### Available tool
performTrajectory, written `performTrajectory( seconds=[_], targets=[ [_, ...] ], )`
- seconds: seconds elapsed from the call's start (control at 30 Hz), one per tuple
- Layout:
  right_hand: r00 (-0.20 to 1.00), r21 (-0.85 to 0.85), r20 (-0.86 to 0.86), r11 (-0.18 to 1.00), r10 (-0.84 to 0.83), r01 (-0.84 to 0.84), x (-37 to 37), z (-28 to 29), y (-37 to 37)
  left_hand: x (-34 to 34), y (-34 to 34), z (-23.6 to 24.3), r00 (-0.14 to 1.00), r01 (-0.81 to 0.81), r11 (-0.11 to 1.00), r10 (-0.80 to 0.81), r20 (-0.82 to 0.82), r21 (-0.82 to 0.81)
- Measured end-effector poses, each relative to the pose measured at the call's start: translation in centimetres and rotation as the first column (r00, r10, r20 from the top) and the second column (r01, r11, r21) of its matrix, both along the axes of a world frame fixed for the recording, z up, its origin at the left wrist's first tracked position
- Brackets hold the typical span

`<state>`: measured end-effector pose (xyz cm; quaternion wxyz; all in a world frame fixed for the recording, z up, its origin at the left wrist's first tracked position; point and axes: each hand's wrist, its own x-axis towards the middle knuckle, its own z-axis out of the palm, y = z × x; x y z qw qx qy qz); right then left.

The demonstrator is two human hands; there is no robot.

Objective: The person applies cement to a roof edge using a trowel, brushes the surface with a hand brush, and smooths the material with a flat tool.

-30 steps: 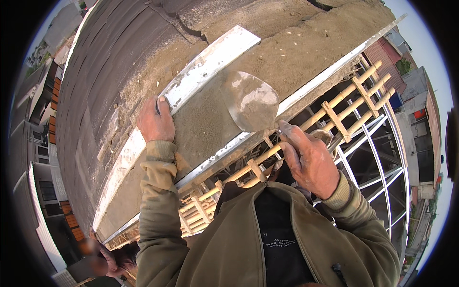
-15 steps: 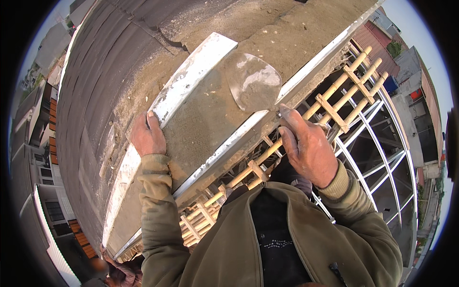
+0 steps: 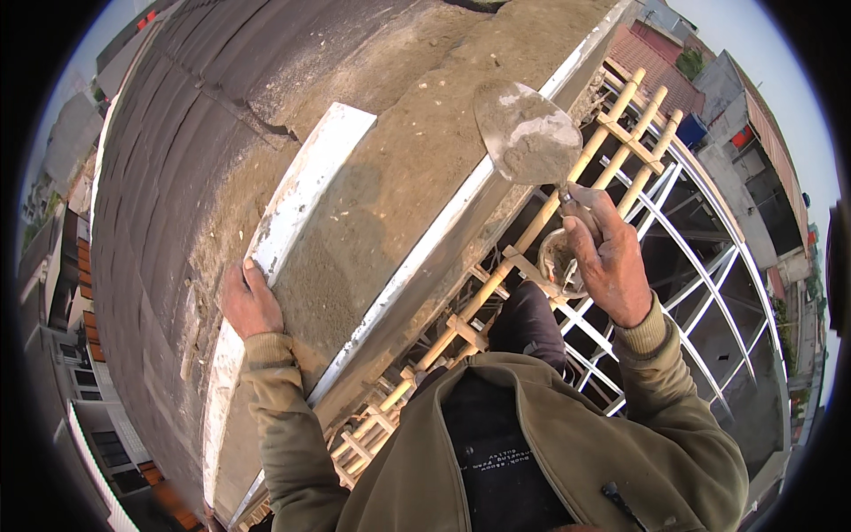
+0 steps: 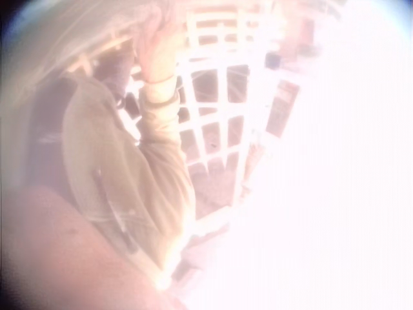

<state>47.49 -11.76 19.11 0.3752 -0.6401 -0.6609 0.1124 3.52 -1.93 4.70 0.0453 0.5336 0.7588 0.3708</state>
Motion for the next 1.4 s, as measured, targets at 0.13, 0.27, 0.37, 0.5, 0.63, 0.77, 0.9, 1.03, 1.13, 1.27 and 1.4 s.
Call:
performTrajectory(
  seconds=[0.13, 0.27, 0.37, 0.5, 0.63, 0.77, 0.9, 1.03, 1.13, 1.27, 1.4],
  targets=[
    [0.996, -0.004, 0.042, 0.997, 0.082, -0.082, 0.8, 0.9, 0.8, -0.4, 0.3, -0.7, 0.999, 0.017, 0.998, -0.015, -0.036, 0.063],
    [0.999, 0.053, 0.022, 0.998, 0.038, -0.040, 1.8, 1.4, 3.4, -1.3, 0.1, -1.4, 0.998, 0.002, 0.998, 0.001, -0.055, 0.056],
    [0.999, 0.032, 0.035, 0.999, -0.013, 0.012, 2.8, 3.0, 5.1, -1.1, 0.0, -1.6, 1.000, -0.002, 1.000, 0.003, -0.022, 0.027],
    [0.924, -0.006, 0.138, 0.934, 0.356, -0.358, 1.9, 2.4, 3.9, -1.7, 0.4, -2.2, 0.999, 0.029, 0.998, -0.026, -0.040, 0.060],
    [0.999, 0.250, 0.032, 0.968, -0.013, 0.005, 6.8, 4.8, 8.1, -2.1, 0.4, -2.0, 0.999, 0.031, 0.997, -0.030, -0.016, 0.070],
    [0.941, 0.353, 0.112, 0.898, -0.318, 0.262, 17.6, 7.5, 13.3, -1.4, 1.3, -2.3, 0.998, 0.068, 0.991, -0.065, -0.025, 0.116],
    [0.971, 0.312, 0.198, 0.948, -0.135, 0.068, 18.6, 7.3, 12.5, -1.4, 0.8, -2.7, 0.997, 0.042, 0.983, -0.030, -0.068, 0.180],
    [0.946, 0.411, 0.171, 0.893, -0.274, 0.185, 20.0, 7.3, 13.2, -1.3, 1.0, -2.2, 0.997, 0.066, 0.992, -0.061, -0.051, 0.105],
    [0.975, 0.263, 0.155, 0.958, -0.158, 0.113, 18.7, 7.5, 12.9, -2.0, 1.0, -3.7, 0.994, 0.046, 0.968, -0.021, -0.104, 0.248],
    [0.983, 0.402, 0.173, 0.916, -0.060, -0.015, 18.8, 6.6, 14.6, -0.7, 0.4, -2.4, 0.997, 0.021, 0.981, -0.006, -0.077, 0.194],
    [0.911, 0.452, 0.064, 0.825, -0.409, 0.339, 24.0, 10.8, 18.6, -1.4, 0.9, -2.5, 0.999, 0.045, 0.997, -0.044, -0.032, 0.062]
  ],
)
